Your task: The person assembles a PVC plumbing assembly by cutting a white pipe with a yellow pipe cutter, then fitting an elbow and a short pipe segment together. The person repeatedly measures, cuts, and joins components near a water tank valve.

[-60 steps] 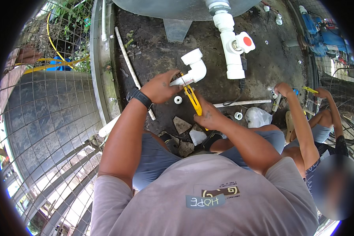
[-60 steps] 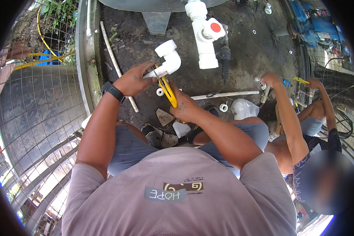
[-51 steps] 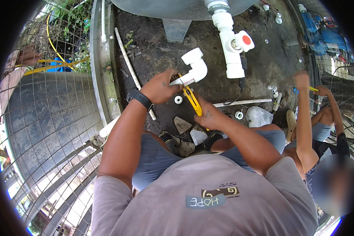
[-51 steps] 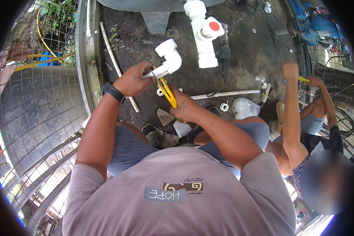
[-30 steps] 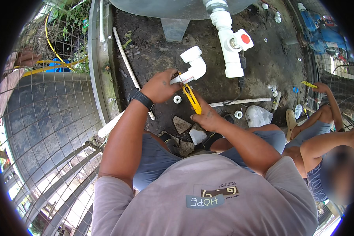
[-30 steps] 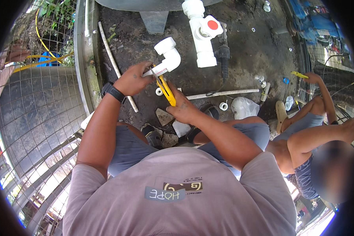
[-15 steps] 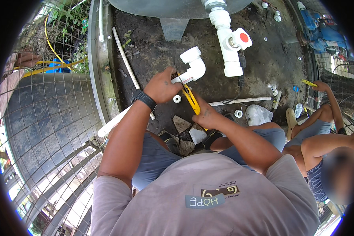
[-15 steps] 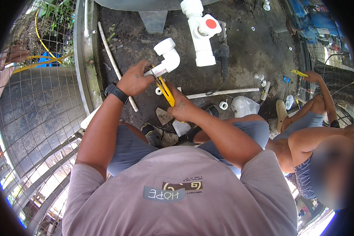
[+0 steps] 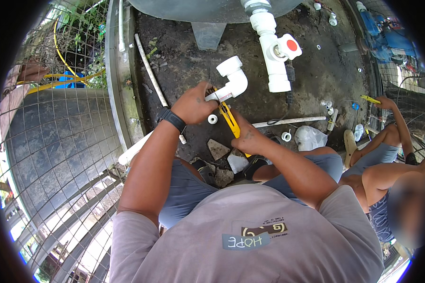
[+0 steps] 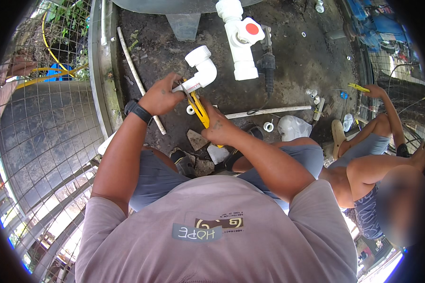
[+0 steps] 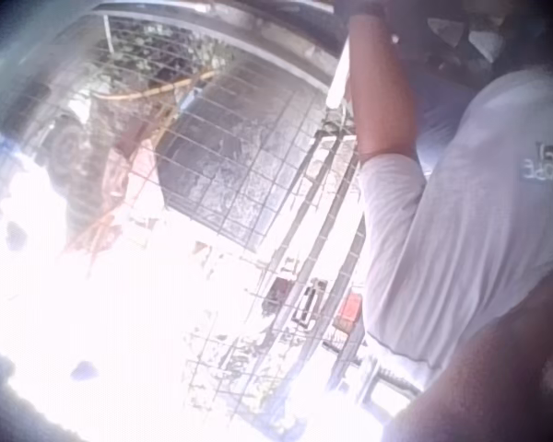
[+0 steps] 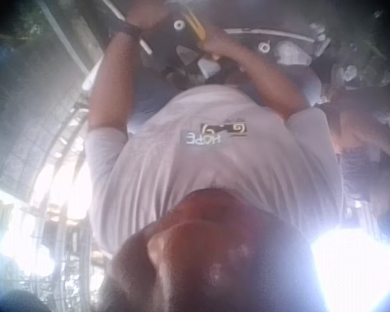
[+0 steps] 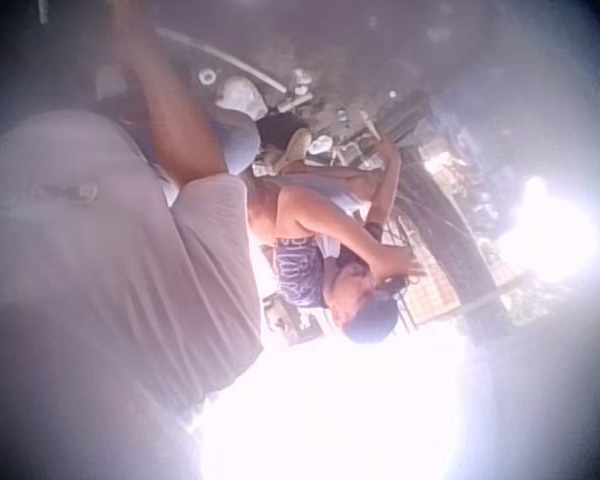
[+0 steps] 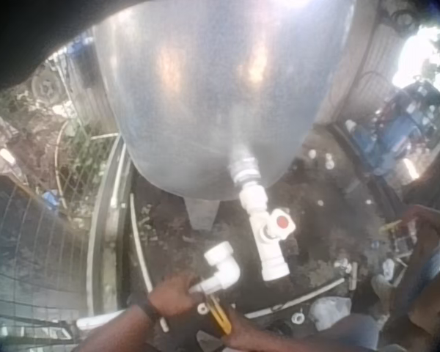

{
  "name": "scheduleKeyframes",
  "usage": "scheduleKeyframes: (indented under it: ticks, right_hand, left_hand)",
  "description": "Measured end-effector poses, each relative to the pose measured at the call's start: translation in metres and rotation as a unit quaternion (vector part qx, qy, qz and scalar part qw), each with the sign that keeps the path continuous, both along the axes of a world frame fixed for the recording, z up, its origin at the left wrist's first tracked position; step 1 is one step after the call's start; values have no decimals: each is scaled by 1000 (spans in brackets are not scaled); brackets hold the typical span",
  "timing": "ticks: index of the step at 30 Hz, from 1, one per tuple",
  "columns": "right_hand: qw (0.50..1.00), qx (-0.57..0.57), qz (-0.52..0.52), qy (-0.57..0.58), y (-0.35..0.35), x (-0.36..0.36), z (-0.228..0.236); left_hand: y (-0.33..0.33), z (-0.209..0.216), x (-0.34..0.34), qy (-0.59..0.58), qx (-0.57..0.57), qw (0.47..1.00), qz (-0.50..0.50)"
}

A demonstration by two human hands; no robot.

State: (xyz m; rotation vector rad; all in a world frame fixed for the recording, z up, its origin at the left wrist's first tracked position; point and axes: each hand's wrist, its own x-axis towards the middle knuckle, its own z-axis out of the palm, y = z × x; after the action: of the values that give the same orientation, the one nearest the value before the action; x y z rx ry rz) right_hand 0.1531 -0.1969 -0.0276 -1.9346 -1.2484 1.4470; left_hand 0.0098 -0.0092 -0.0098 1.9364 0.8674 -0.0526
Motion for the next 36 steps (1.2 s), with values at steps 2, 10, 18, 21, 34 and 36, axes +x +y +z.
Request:
scheduleKeyframes:
  ticks: [2, 10, 18, 21, 34, 36]
  right_hand:
    - [1000, -5, -14, -1, 1, -5, 5]
    - [997, 36, -45, -42, -2, -11, -2]
    - [998, 8, -50, -49, -1, -12, 0]
    - [997, 28, -50, -56, -1, -10, -4]
    - [998, -1, -62, -18, 1, -5, -4]
    - [998, 9, -56, -30, 1, -5, -4]
  left_hand:
    - [1, -1, 0, -4, 0, 1000, -5]
    - [1, 1, 0, -7, -4, 1000, -18]
    - [2, 1, 0, -1, -42, 999, -23]
    - [4, 1, -1, -5, -59, 998, -16]
    - [15, -6, -9, -22, -80, 996, -45]
    - [15, -7, -8, -34, -51, 997, -52]
